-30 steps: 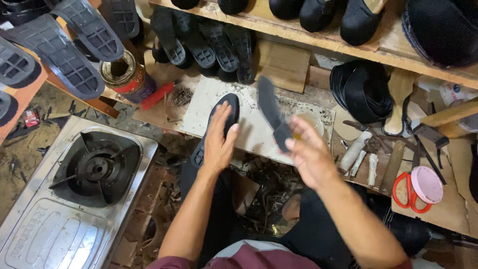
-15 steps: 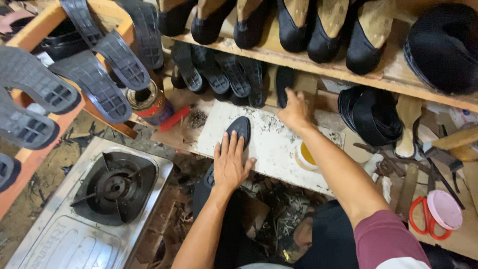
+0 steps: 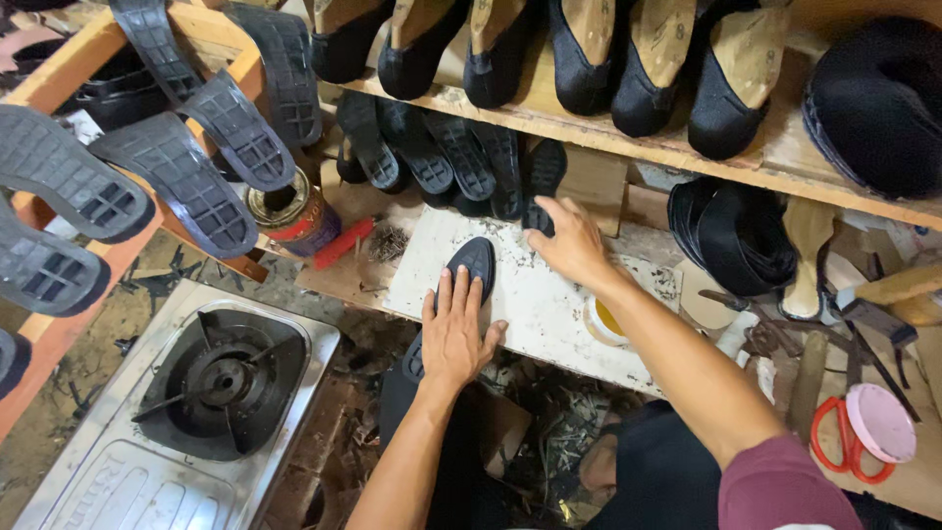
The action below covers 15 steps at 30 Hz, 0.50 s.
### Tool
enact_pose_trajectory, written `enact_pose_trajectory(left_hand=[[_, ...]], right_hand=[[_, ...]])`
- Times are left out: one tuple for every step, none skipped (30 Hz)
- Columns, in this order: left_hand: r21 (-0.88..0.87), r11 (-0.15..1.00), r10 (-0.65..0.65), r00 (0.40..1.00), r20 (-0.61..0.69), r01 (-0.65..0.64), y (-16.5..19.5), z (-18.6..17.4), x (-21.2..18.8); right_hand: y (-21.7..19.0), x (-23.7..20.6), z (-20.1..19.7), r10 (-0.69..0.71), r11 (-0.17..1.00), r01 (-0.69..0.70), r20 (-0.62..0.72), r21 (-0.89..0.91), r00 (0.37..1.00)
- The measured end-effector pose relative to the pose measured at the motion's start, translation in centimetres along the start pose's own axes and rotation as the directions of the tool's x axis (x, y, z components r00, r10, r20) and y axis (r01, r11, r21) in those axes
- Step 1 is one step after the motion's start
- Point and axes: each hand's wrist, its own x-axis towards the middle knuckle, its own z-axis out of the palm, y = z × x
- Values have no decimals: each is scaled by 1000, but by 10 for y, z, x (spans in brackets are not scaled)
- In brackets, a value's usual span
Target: The person repeatedly applies a yellow liquid to the bottom of black shoe soles using their fingers. They pick up a sole, spread the liquid across the tread, and place it on a shelf. This process is repeated for multiple soles.
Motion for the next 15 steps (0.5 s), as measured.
enact_pose_trajectory(left_hand=[[1,1000,-2,1000,4,2,0,2,0],[2,1000,-4,1000,7,4,-1,4,0],[3,1000,-6,1000,12,6,-1,6,-1],[-4,1000,-7,1000,9,7,-1,9,-1],[-10,1000,-9,1000,6,9,-2,10,-1],[-16,1000,-12,1000,4,12,-4,12,-1],[-44,999,-4,1000,3,4,-6,13,-1],[-71,997,4,1000,1,-4,-9,14,0],[-97,995,12,1000,-2,-12,-13,14,0],[-248,969,-8,999,-38,-2,-20,11,1],[-394,919,-33,997,-70,3,-28,9,1],[-530,848,-63,993,-99,1,-33,7,1],[-431,901,-92,990,-108,37,-35,6,1],[-327,942,-123,985,-121,77,-37,3,0],[-217,969,-153,979,-136,122,-37,1,-2]], right_hand=[[3,-8,0,29,997,-32,38,72,999],[6,-18,2,59,990,-69,79,126,995],[7,-30,4,88,978,-109,121,179,989],[8,-42,6,114,962,-150,165,229,980],[10,-54,10,81,972,-104,117,211,990],[11,-67,14,45,980,-58,72,191,996],[13,-79,19,8,985,-12,26,171,1000],[15,-91,24,76,974,-85,51,209,996],[17,-102,30,140,957,-156,79,245,987],[19,-112,35,204,933,-227,110,279,973],[21,-121,40,221,917,-250,127,311,967],[23,-129,45,235,900,-271,143,342,961],[25,-136,49,248,881,-292,161,371,955],[27,-143,52,220,885,-262,149,384,964],[27,-149,54,191,888,-231,138,399,972]])
